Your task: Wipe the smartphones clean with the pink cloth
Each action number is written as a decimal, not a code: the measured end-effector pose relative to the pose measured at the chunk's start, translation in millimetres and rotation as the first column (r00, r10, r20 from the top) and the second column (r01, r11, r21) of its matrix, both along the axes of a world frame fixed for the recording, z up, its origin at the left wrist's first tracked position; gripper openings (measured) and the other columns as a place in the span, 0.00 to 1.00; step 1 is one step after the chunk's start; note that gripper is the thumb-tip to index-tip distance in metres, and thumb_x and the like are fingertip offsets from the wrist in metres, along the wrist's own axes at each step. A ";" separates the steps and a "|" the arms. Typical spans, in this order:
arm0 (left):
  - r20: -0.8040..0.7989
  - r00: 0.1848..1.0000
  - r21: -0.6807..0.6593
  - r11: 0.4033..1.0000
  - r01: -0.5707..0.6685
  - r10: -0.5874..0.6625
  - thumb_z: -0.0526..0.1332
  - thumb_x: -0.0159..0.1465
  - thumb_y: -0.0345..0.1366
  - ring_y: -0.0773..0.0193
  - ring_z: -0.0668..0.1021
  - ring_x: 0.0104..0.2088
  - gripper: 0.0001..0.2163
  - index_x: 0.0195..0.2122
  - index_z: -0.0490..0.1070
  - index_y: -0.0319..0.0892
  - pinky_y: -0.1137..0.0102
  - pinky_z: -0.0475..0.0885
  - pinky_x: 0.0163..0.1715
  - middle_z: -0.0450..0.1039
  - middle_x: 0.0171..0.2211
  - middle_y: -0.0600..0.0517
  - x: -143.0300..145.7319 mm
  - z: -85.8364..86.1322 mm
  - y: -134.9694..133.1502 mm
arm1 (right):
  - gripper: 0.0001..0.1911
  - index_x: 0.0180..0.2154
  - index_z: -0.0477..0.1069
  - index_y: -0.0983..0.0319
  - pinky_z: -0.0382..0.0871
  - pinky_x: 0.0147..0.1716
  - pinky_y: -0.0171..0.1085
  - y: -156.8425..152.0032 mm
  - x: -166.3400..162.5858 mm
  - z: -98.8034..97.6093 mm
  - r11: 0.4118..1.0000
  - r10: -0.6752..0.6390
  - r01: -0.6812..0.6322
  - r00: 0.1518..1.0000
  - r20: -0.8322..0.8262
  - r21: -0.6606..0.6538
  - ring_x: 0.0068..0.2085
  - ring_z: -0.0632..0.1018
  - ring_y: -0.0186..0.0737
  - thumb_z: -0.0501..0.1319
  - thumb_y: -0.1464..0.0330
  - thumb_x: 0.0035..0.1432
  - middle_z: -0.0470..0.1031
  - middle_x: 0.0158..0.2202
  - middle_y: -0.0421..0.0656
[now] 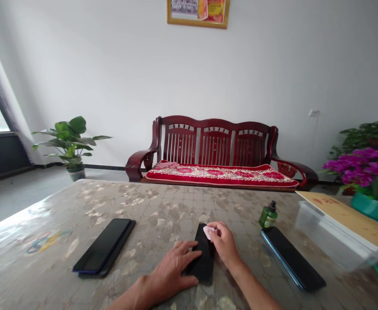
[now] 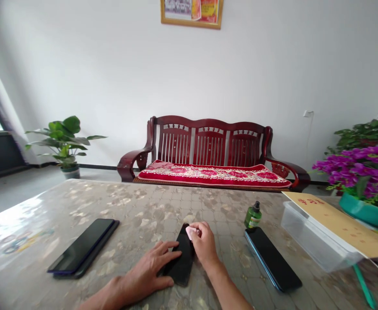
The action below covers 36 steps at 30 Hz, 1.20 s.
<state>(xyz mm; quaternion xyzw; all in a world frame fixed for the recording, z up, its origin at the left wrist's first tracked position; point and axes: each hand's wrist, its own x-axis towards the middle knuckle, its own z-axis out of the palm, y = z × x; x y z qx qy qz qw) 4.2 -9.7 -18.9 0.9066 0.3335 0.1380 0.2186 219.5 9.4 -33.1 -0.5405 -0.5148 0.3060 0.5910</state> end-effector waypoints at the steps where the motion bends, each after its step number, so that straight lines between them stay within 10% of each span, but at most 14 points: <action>1: 0.002 1.000 0.002 1.000 0.006 -0.006 0.70 0.54 0.38 0.48 0.67 0.59 0.31 0.60 0.67 0.51 0.56 0.63 0.59 0.62 0.63 0.48 -0.4 -1.3 0.1 | 0.07 0.29 0.78 0.60 0.69 0.33 0.35 0.2 -0.9 0.0 0.999 -0.016 0.012 0.993 0.118 0.039 0.35 0.75 0.41 0.64 0.65 0.48 0.75 0.32 0.43; 12: -0.001 0.999 -0.018 0.999 0.042 -0.042 0.67 0.58 0.35 0.48 0.66 0.58 0.30 0.62 0.63 0.54 0.55 0.62 0.59 0.59 0.64 0.50 -5.7 3.4 -4.6 | 0.12 0.38 0.77 0.58 0.68 0.43 0.37 -3.5 -3.4 6.2 0.995 0.066 -0.101 0.781 0.620 0.021 0.40 0.76 0.41 0.55 0.68 0.61 0.72 0.40 0.45; 25: 0.009 0.998 0.000 0.998 0.055 -0.055 0.64 0.59 0.32 0.49 0.67 0.57 0.30 0.63 0.61 0.54 0.54 0.62 0.59 0.60 0.63 0.49 -7.5 3.4 -7.3 | 0.19 0.49 0.72 0.56 0.66 0.43 0.40 -8.0 -4.6 0.4 0.997 -0.003 -0.054 0.646 0.763 0.050 0.43 0.74 0.46 0.53 0.75 0.60 0.72 0.39 0.45; 36: 0.022 0.998 0.009 0.998 0.056 -0.056 0.64 0.59 0.33 0.49 0.67 0.57 0.29 0.62 0.62 0.53 0.55 0.63 0.58 0.61 0.63 0.49 -6.3 0.9 -6.5 | 0.07 0.37 0.72 0.56 0.62 0.41 0.39 -7.4 -2.8 7.4 0.994 -0.037 -0.060 0.579 0.814 0.088 0.41 0.73 0.45 0.57 0.73 0.60 0.74 0.36 0.43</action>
